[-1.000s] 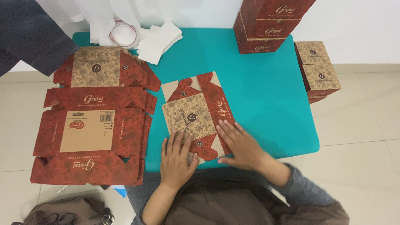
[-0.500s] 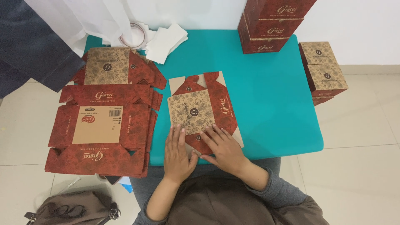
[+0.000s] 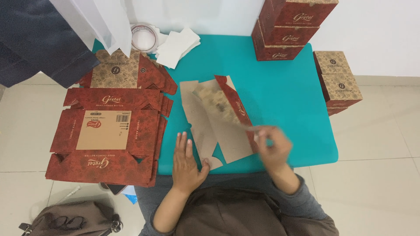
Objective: The person assembles a flat-pack cardboard box by folding and tucking its flaps into place. They then insert a white paper insert and close the lid, completing one box.
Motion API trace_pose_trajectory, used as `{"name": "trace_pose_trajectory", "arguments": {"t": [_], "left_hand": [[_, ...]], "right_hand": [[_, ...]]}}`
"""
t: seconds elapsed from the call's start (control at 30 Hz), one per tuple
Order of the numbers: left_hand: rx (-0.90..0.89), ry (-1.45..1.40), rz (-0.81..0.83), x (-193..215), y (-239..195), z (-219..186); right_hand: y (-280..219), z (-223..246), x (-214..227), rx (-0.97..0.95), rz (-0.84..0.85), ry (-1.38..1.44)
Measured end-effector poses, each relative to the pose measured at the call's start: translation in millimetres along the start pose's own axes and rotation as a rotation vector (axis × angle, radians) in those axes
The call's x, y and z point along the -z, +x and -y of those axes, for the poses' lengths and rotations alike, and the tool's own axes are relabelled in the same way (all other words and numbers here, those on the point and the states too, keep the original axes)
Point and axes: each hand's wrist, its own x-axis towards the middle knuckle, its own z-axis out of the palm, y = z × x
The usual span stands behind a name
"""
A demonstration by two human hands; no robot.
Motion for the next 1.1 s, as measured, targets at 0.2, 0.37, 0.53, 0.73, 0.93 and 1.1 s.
{"name": "trace_pose_trajectory", "arguments": {"t": [0.2,0.37,0.53,0.73,0.93,1.1], "left_hand": [[-0.004,0.075,0.176,9.2,6.1,-5.6],[0.016,0.106,0.28,9.1,6.8,-5.2],[0.04,0.113,0.355,12.1,10.5,-6.5],[0.053,0.1,0.44,15.4,32.5,-7.2],[0.06,0.213,0.447,-0.6,51.9,7.8],[0.139,0.244,0.596,4.1,45.1,4.7]], "right_hand": [[31.8,-58.3,19.7,-0.197,-0.233,0.039],[30.7,-95.5,34.5,-0.427,-0.107,-0.026],[44.2,-30.8,41.0,-0.54,0.093,-0.094],[40.6,-7.8,43.2,-0.582,0.208,0.002],[12.6,-77.2,21.8,-0.575,0.261,0.036],[19.4,-90.9,19.4,-0.632,0.332,0.015]]}}
